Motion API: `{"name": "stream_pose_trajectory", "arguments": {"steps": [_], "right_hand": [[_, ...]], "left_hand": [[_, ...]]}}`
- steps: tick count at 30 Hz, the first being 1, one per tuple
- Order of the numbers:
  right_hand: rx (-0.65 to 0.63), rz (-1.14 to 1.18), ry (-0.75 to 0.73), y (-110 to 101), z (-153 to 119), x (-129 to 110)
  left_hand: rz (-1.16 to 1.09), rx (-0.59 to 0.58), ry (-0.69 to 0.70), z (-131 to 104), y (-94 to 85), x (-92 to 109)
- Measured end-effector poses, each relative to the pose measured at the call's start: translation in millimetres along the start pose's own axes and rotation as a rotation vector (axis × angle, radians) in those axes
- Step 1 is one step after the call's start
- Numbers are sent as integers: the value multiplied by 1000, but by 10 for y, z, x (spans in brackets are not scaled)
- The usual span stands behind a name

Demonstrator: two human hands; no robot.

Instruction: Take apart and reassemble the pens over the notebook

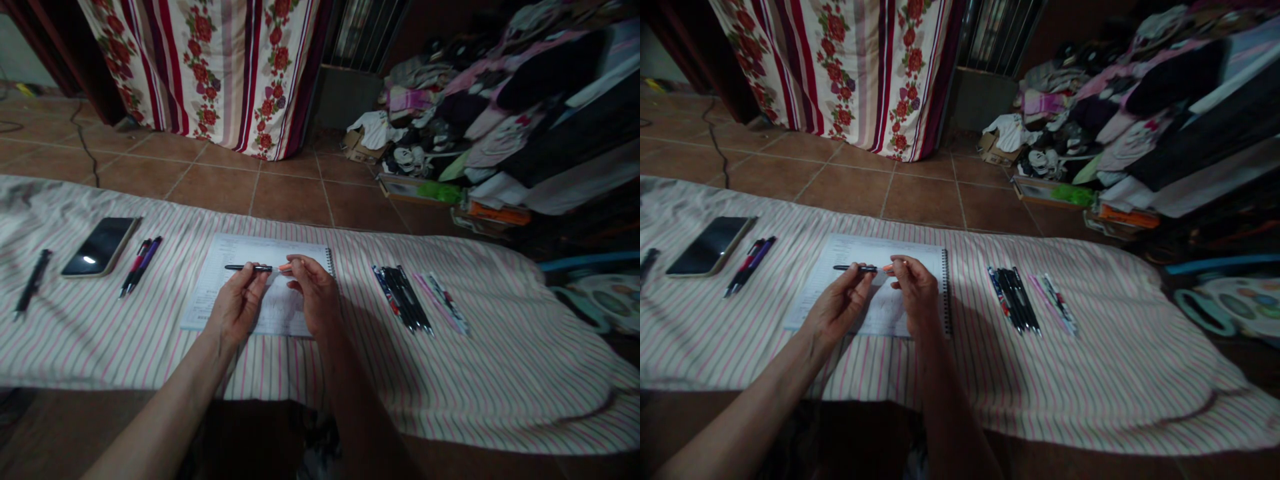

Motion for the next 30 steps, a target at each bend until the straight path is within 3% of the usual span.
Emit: {"name": "stream_pose_trajectory", "arguments": {"steps": [3,10,15,20,25,30], "right_hand": [[44,31,-9,-37,6,2],[-30,50,14,5,29,40],[-172,-34,27,113,-20,25],[-228,44,93,147,-16,94],[-262,49,104,146,-21,107],[-297,9,57,169,-55,57]], "left_hand": [[2,0,3,0,1,4],[10,-10,-6,-15,18,6],[24,-19,-51,-30,20,-12],[69,-175,-96,-37,54,-42],[57,-190,-109,-25,41,-62],[83,-281,-107,-67,85,-68]]}}
Point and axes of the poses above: each hand's wrist, its own z-axis towards the middle knuckle, its own y-axis out of the palm, x = y × z, the point moved 5 cm from there along z, towards the middle knuckle, and after that the axes turned 13 degrees about y, right-handed, at the moved point
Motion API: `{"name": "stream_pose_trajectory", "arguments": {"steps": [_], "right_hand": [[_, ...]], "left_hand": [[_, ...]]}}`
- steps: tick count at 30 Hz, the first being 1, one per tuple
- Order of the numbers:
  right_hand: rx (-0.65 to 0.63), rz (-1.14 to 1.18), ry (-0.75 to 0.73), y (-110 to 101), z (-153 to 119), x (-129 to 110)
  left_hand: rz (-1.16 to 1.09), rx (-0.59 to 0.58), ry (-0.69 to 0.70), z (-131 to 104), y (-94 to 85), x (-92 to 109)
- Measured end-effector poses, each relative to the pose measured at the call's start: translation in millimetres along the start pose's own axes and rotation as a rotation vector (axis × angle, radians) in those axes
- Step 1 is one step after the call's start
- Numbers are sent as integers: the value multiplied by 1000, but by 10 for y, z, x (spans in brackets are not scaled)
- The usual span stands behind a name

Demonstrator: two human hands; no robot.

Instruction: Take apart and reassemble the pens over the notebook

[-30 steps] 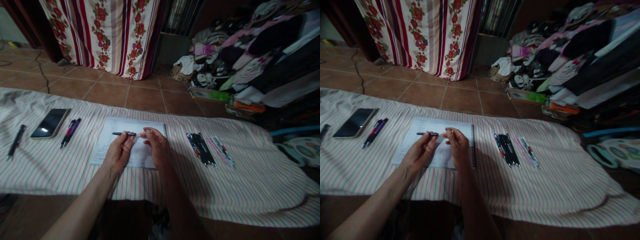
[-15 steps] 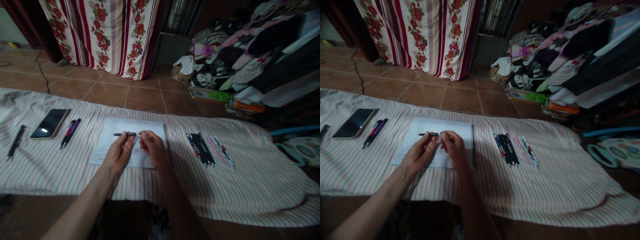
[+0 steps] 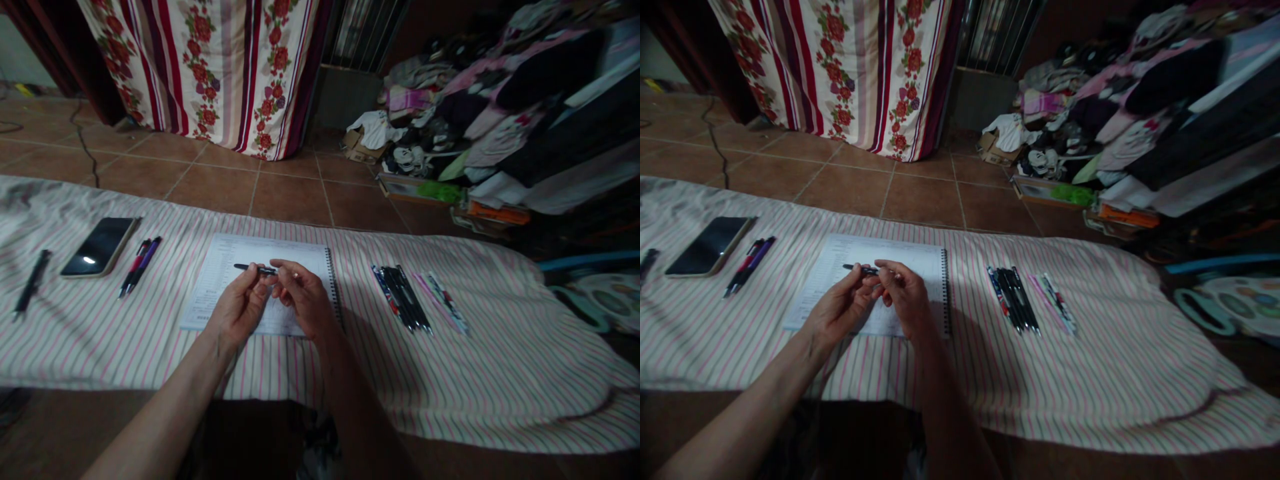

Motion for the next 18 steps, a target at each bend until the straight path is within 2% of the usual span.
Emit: {"name": "stream_pose_trajectory", "arguments": {"steps": [4,10,18], "right_hand": [[-20,-24,-25,23,-16,-16],[-142,-10,-26,74,-11,29],[-78,63,-36,30,6,24]], "left_hand": [[-3,-1,-6,-22,12,-8],[-2,-1,-41,10,-65,-43],[132,-132,15,10,-28,-9]]}}
Point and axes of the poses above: each hand's wrist, its own z-axis towards the middle knuckle, its own y-axis out of the palm, x = y × z, the point moved 5 cm from there along z, towards the middle knuckle, and after that the axes turned 13 degrees about y, right-handed, at the moved point
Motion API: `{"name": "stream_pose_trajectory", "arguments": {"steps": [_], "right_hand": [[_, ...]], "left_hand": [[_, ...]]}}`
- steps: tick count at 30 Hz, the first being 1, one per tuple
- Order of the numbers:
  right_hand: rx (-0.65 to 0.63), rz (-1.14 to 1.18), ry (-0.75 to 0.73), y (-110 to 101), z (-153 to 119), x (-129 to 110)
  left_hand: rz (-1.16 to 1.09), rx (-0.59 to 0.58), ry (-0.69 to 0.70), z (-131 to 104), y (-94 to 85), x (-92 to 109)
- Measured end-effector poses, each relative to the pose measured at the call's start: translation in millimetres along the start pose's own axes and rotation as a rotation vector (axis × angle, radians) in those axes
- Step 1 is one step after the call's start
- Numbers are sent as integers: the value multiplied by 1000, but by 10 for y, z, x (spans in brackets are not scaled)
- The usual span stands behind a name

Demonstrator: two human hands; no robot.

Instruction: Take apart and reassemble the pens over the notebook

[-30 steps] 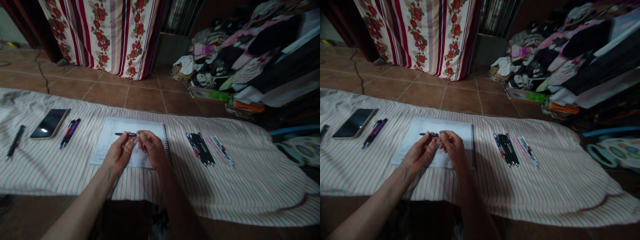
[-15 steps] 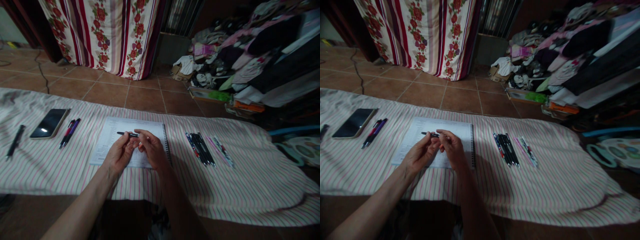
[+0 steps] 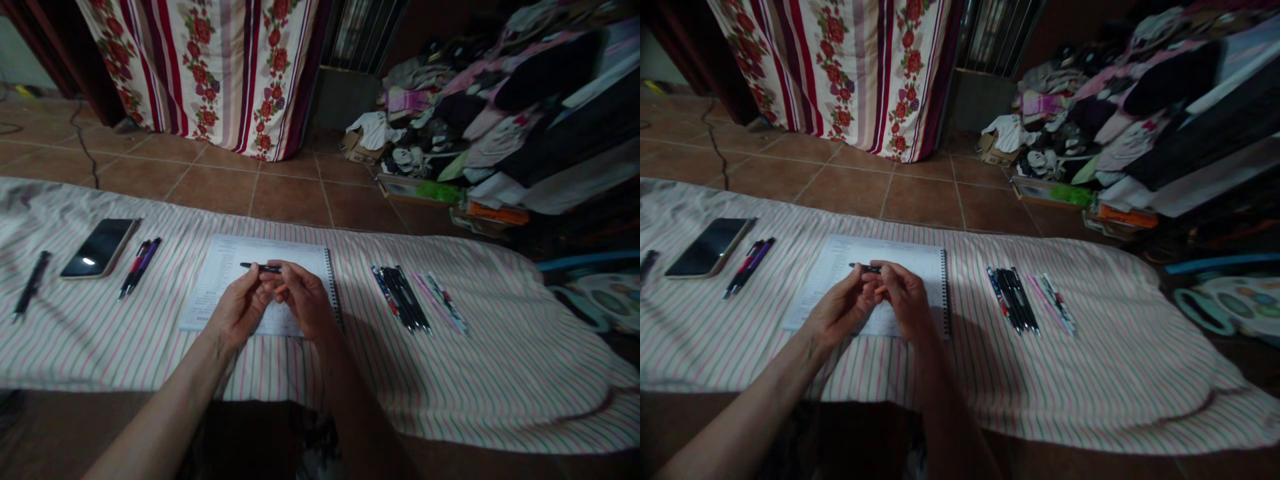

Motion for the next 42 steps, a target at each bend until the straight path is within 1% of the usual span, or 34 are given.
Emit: {"name": "stream_pose_trajectory", "arguments": {"steps": [2,3,4,6,7,8,9,10,12,15,17,20,22,25,28,31,33,36,38,40,42], "right_hand": [[29,17,0,-29,-1,-19],[43,26,4,-43,-1,-28],[54,36,9,-54,-1,-36],[64,55,20,-66,-2,-46],[63,62,23,-67,-2,-49],[58,66,24,-66,-4,-49],[48,67,23,-61,-5,-46],[36,65,18,-55,-8,-44],[5,49,5,-36,-17,-36],[-30,-20,-11,0,-31,-21],[-31,-59,-19,20,-37,-12],[-21,-65,-29,39,-38,2],[-18,-53,-35,51,-36,13],[-12,-15,-49,72,-34,26],[0,61,-32,97,-33,47],[-15,122,16,133,-31,73],[-6,144,36,132,-30,76],[30,185,78,97,-19,84],[40,209,116,84,-4,103],[54,231,110,80,12,110],[72,240,74,79,25,103]], "left_hand": [[175,3,43,-25,-15,36],[296,37,104,-41,-42,78],[428,90,197,-62,-73,142],[668,179,454,-126,-97,308],[768,176,580,-160,-76,381],[856,134,681,-186,-40,432],[932,66,753,-202,2,461],[995,-14,798,-206,41,473],[1090,-156,827,-190,84,466],[1242,-271,850,-142,65,453],[1419,-347,916,-125,47,453],[1720,-500,1098,-151,56,451],[1838,-563,1227,-190,74,463],[1888,-579,1362,-244,109,506],[1880,-561,1417,-266,129,549],[1890,-531,1435,-262,128,571],[1914,-485,1447,-264,136,569],[1943,-351,1457,-278,179,549],[1930,-282,1449,-284,221,521],[1894,-259,1424,-275,259,482],[1834,-254,1414,-269,289,449]]}}
Point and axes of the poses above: each hand's wrist, its own z-axis towards the middle knuckle, its own y-axis out of the palm, x = y × z, the point moved 5 cm from there along z, towards the middle knuckle, and after that the axes turned 13 degrees about y, right-handed, at the moved point
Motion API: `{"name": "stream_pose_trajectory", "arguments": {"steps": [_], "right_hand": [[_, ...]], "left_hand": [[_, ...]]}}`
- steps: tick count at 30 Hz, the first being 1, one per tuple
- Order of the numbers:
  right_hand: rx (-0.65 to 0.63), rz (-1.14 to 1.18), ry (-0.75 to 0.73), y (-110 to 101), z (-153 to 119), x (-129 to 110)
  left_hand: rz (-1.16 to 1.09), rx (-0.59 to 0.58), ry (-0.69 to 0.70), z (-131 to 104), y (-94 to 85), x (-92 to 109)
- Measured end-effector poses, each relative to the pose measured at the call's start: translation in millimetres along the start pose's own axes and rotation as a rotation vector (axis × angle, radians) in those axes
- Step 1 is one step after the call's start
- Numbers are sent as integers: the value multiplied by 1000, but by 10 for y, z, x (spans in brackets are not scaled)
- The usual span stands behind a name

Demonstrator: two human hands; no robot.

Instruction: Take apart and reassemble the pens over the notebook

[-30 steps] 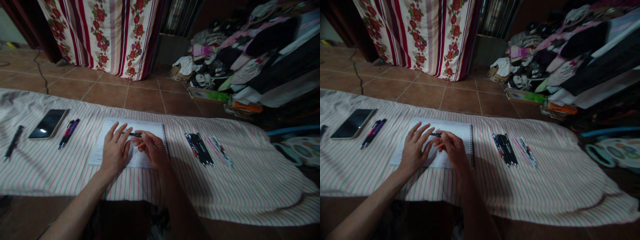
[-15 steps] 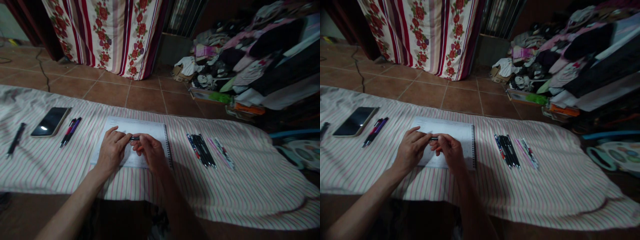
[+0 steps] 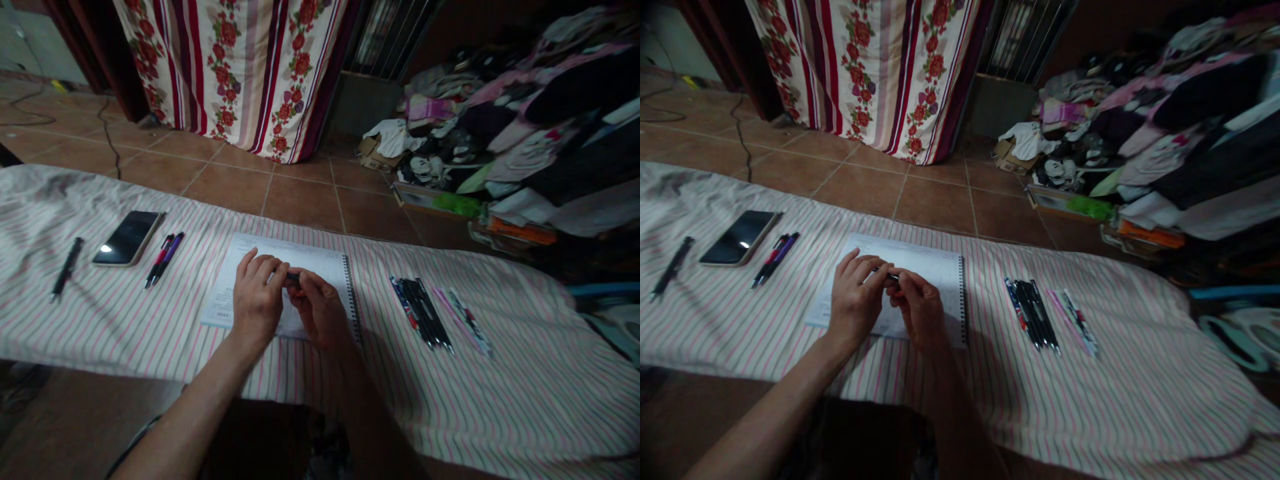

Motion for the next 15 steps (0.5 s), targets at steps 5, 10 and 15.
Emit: {"name": "stream_pose_trajectory", "arguments": {"steps": [5,10,15], "right_hand": [[93,-22,-75,-54,-5,-86],[146,-46,-97,-102,-40,-151],[117,-113,-117,-31,-42,-93]], "left_hand": [[-184,193,-274,-41,-45,12],[-1021,295,-1115,-303,227,9],[-1833,427,-1337,-257,455,199]]}}
Point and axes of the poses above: each hand's wrist, its own z-axis towards the middle knuckle, its own y-axis out of the palm, x = y × z, the point moved 5 cm from there along z, towards the middle knuckle, and after that the axes turned 13 degrees about y, right-handed, at the moved point
